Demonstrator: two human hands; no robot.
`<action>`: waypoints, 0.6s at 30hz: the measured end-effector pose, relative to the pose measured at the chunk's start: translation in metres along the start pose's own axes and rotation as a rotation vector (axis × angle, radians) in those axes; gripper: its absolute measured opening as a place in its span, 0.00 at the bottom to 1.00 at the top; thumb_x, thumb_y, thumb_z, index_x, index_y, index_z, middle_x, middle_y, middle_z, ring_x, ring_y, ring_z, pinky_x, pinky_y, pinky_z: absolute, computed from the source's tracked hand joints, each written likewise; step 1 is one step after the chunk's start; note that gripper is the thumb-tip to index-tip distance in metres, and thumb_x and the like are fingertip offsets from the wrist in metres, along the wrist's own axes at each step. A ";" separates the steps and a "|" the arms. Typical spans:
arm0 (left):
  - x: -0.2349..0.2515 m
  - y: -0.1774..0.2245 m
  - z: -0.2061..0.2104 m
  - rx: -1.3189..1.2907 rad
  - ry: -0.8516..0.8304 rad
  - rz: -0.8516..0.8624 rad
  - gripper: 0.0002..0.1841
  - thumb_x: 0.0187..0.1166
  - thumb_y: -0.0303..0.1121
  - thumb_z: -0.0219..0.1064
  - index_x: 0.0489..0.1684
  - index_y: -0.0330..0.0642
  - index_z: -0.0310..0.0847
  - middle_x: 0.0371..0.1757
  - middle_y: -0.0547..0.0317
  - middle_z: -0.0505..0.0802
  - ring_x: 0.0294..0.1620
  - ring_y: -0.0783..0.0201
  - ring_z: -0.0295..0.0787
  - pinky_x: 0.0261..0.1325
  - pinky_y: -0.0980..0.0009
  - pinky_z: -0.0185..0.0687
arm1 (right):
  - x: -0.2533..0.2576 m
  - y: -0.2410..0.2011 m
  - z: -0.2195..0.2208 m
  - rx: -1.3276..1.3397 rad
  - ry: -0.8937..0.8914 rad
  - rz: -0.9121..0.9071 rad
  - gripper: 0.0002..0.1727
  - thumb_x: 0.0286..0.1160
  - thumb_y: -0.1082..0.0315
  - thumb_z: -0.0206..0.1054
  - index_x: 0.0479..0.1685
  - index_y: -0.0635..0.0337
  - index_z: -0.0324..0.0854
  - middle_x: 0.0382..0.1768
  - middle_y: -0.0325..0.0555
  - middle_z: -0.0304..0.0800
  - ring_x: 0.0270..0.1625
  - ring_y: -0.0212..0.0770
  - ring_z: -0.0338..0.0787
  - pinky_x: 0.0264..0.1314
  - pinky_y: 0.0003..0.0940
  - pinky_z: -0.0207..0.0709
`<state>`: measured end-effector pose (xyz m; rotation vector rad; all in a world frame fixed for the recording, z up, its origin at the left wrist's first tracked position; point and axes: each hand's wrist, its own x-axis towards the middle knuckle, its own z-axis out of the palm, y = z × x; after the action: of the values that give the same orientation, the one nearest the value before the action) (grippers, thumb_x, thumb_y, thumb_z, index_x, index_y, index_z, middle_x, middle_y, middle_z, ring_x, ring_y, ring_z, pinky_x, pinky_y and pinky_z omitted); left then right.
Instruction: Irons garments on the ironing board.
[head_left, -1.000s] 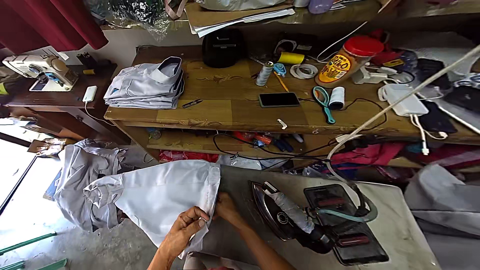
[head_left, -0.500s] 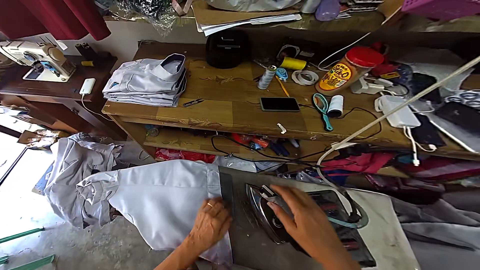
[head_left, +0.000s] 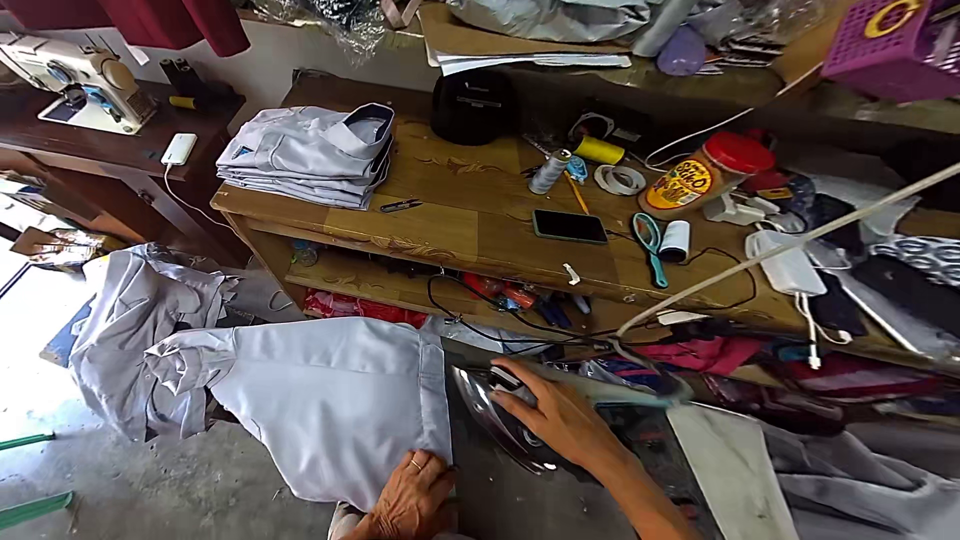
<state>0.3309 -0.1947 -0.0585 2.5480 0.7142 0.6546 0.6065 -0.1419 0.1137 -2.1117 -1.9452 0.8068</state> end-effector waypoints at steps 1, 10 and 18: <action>-0.004 0.001 0.003 -0.019 -0.020 0.012 0.18 0.80 0.47 0.67 0.59 0.49 0.91 0.55 0.57 0.94 0.59 0.55 0.90 0.62 0.55 0.87 | 0.014 -0.016 -0.004 -0.028 -0.056 -0.038 0.36 0.81 0.32 0.56 0.83 0.38 0.73 0.51 0.54 0.95 0.51 0.58 0.94 0.53 0.63 0.83; -0.020 -0.005 0.005 -0.133 -0.111 0.058 0.16 0.84 0.40 0.63 0.63 0.50 0.89 0.55 0.58 0.94 0.59 0.56 0.89 0.63 0.59 0.83 | 0.084 -0.061 0.022 -0.135 -0.222 -0.084 0.35 0.83 0.32 0.54 0.86 0.35 0.68 0.43 0.57 0.93 0.45 0.61 0.93 0.49 0.63 0.82; -0.017 -0.006 0.004 -0.169 -0.122 0.062 0.16 0.84 0.39 0.63 0.63 0.49 0.89 0.55 0.57 0.93 0.60 0.55 0.89 0.64 0.59 0.83 | 0.070 -0.051 0.022 -0.179 -0.163 0.092 0.32 0.78 0.52 0.67 0.85 0.36 0.70 0.49 0.60 0.93 0.51 0.64 0.93 0.53 0.65 0.81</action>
<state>0.3178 -0.2005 -0.0697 2.4382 0.5178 0.5487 0.5519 -0.0723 0.0994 -2.3189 -2.0857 0.8781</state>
